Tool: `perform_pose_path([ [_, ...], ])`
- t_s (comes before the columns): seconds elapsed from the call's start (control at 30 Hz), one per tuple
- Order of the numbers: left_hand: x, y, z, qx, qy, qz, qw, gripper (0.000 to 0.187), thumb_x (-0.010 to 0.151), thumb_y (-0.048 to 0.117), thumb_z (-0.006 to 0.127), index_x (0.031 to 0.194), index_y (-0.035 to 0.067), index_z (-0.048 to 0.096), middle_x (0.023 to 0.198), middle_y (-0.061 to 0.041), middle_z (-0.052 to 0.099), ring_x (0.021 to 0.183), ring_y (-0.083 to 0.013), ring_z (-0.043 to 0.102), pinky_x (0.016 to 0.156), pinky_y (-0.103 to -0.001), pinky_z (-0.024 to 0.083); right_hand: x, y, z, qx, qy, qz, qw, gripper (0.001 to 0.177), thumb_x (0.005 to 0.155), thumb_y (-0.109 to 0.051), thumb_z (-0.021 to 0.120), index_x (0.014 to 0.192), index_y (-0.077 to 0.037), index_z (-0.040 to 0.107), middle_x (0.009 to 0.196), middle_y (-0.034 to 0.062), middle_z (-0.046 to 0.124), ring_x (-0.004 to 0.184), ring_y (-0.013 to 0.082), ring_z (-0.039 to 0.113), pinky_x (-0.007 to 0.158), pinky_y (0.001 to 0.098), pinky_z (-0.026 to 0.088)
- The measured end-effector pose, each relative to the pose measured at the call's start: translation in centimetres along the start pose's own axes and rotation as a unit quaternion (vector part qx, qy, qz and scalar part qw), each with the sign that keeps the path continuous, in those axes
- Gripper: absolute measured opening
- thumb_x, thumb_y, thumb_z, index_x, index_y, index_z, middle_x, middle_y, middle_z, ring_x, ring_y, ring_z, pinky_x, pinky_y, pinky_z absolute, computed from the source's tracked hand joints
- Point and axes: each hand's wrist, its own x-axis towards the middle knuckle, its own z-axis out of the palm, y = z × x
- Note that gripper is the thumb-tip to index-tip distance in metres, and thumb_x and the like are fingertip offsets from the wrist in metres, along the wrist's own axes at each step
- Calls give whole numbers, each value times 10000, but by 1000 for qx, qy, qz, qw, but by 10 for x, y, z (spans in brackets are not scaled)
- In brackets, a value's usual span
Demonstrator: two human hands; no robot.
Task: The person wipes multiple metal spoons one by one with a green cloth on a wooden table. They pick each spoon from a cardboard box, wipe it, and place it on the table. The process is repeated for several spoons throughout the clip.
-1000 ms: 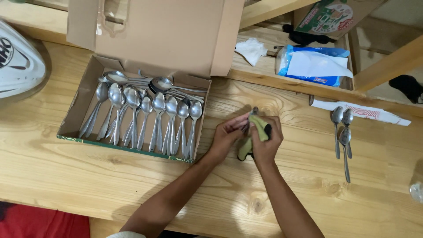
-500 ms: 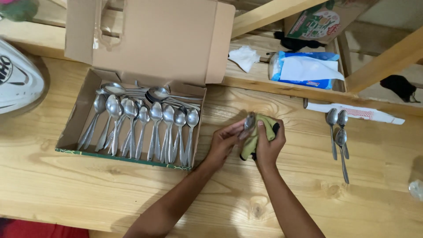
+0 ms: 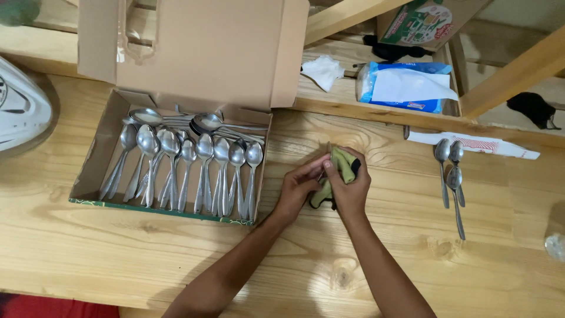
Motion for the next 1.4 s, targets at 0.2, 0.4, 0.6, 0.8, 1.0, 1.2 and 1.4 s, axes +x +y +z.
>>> perform_pose_path([
  [0.2,3,-5,-3,93,15,50,994,458,809,-37,603,1257,32,672,1261,-136,616,1218,-220,548,1002,-347,484,-3,22,-8,25,52,72,996,209,825,-52,773,997,-48,655,803,41,647,765,94,566,760,318,511],
  [0.4,-4,-12,5,82,60,94,990,355,939,56,660,1265,27,525,976,-91,600,788,-129,602,646,-256,547,0,18,-11,54,20,98,994,178,806,-98,828,851,-58,661,610,60,625,533,125,571,567,290,489],
  [0.6,-8,11,16,200,57,160,965,297,1012,73,551,1308,71,586,895,-97,609,838,-141,588,657,-317,536,-10,13,-11,56,0,72,996,179,764,-45,838,762,-54,659,600,42,608,549,84,540,585,254,473],
  [0.8,-4,42,28,305,79,238,919,189,963,58,625,1145,92,660,739,-43,647,622,-118,629,517,-272,485,-10,25,-14,92,49,8,995,173,876,-76,771,800,-63,616,679,38,578,634,92,516,669,267,462],
  [1.0,-11,134,26,428,-50,140,891,160,935,174,564,1095,168,561,727,-40,690,616,-233,684,600,-377,527,-12,5,-5,96,49,-20,994,192,916,-83,726,802,-59,573,725,39,554,681,105,492,730,283,453],
  [1.2,-3,229,-17,537,-88,156,824,130,907,238,546,1032,220,515,711,-76,704,719,-417,698,686,-518,511,-14,12,-2,77,15,-34,996,181,909,-93,719,835,-61,557,766,53,541,732,118,538,751,277,441],
  [1.4,-8,281,-79,536,-2,169,827,144,866,104,574,980,187,550,612,-58,662,630,-293,688,676,-376,522,-11,-16,27,70,-61,-58,994,227,968,-144,674,796,-80,540,706,68,542,646,143,532,715,315,461],
])
